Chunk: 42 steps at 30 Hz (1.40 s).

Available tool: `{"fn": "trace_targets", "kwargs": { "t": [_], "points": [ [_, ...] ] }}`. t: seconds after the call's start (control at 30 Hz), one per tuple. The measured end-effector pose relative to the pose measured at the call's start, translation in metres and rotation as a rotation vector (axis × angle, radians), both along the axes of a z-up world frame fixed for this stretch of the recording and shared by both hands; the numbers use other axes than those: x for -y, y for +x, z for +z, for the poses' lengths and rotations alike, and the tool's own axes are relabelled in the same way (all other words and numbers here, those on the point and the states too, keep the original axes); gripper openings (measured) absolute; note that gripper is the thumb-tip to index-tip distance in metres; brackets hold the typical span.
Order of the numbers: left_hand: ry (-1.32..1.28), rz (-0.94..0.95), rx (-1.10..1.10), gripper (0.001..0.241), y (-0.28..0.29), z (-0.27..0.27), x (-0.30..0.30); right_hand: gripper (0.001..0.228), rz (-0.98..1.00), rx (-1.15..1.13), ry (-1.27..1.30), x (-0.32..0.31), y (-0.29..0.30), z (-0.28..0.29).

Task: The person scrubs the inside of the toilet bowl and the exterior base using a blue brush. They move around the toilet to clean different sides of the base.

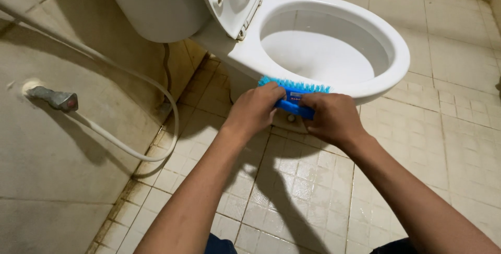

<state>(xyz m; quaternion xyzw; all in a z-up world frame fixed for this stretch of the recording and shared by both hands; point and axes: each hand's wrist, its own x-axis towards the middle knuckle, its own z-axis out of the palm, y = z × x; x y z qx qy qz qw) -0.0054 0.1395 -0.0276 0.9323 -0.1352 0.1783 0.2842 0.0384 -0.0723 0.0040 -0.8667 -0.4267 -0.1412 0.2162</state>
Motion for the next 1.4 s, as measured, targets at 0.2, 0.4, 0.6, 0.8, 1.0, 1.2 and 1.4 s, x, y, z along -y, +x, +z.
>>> {"fn": "trace_targets", "kwargs": {
  "t": [0.2,0.4,0.6,0.8,1.0,1.2,1.4],
  "points": [
    [-0.029,-0.031,0.052,0.026,0.0,-0.012,-0.006,0.013,-0.06,-0.065,-0.082,-0.007,-0.002,-0.005],
    [0.014,-0.004,0.007,0.025,-0.003,-0.002,-0.002,0.02,-0.008,-0.009,-0.063,-0.003,0.0,-0.001],
    [-0.005,-0.041,0.021,0.023,-0.002,0.001,0.006,0.012,-0.078,-0.048,-0.074,0.006,0.002,-0.006],
    [0.014,0.014,0.01,0.026,-0.005,-0.007,-0.009,0.015,-0.013,-0.017,-0.048,-0.011,-0.005,-0.015],
    [0.003,-0.021,0.036,0.026,-0.001,-0.007,0.005,0.015,-0.086,-0.075,-0.065,0.003,-0.007,-0.005],
    [0.029,-0.015,-0.031,0.028,0.001,-0.02,0.004,0.014,-0.096,-0.056,-0.157,0.0,-0.008,-0.018],
    [0.058,-0.039,-0.085,0.028,0.002,-0.022,0.011,0.021,-0.046,-0.045,-0.129,0.008,-0.009,-0.014]
  ]
}}
